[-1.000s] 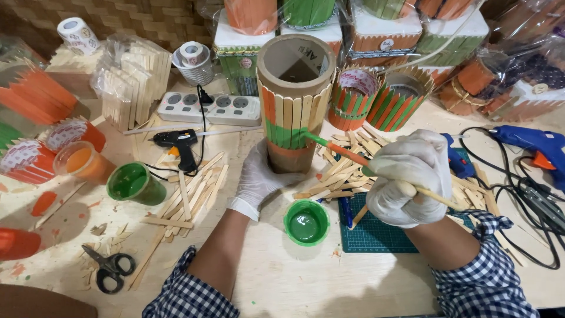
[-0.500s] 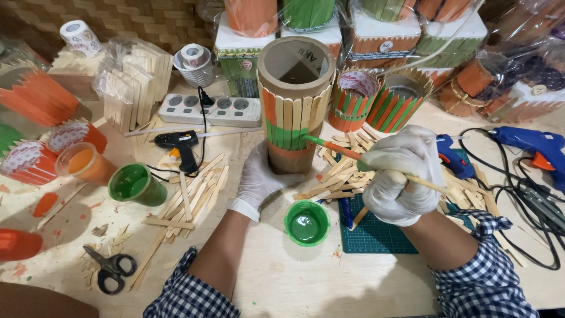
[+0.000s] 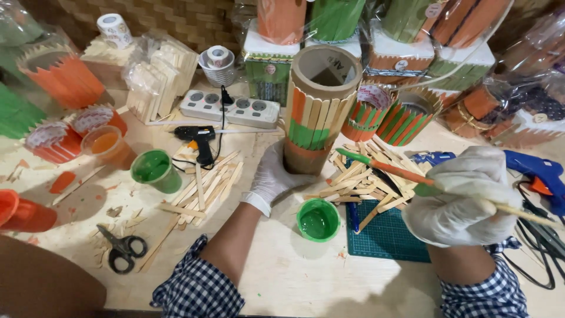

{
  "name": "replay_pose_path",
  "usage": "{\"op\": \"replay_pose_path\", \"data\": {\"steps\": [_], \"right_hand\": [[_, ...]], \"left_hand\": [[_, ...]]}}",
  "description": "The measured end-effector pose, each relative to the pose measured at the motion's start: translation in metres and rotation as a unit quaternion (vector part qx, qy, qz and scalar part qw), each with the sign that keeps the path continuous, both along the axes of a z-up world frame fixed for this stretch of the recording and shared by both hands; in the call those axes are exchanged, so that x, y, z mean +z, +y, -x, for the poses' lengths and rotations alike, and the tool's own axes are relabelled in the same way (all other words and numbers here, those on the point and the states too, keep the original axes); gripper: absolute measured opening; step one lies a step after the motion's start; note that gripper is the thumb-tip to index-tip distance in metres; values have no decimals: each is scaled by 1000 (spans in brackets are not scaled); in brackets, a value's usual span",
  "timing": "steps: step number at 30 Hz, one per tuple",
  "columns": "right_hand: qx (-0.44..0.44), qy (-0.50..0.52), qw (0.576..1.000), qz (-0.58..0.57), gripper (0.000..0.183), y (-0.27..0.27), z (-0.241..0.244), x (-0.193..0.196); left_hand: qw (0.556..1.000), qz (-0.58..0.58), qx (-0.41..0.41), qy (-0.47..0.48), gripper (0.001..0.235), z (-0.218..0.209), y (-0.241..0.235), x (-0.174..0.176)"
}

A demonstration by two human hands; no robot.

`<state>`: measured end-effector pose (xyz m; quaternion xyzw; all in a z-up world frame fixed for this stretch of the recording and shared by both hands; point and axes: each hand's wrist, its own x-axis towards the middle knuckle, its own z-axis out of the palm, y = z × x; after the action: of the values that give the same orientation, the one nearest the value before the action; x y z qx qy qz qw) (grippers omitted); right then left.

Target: A person is painting a green band around a cylindrical container made of popsicle sticks.

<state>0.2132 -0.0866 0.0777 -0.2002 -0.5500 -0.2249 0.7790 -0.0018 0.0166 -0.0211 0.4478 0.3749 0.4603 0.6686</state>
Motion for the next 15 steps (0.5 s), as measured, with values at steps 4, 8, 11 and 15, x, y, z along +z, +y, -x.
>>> {"op": "replay_pose_path", "data": {"steps": [4,8,11,15], "right_hand": [[117,-26,987,106,19,-33,-15,-5],[138,25,943,302,27,-69,-2,17],[268,44,871,409,17,-68,-14,17],[402,55,802,438,16,-45,-23,8]], "left_hand": [[963,-149,37,223,95,7,-14,18],[934,-186,73,295,99,7,-11,10],[922,-123,83,358,104,8,-15,19],[965,-89,58,241,106,4,-9,11]]}}
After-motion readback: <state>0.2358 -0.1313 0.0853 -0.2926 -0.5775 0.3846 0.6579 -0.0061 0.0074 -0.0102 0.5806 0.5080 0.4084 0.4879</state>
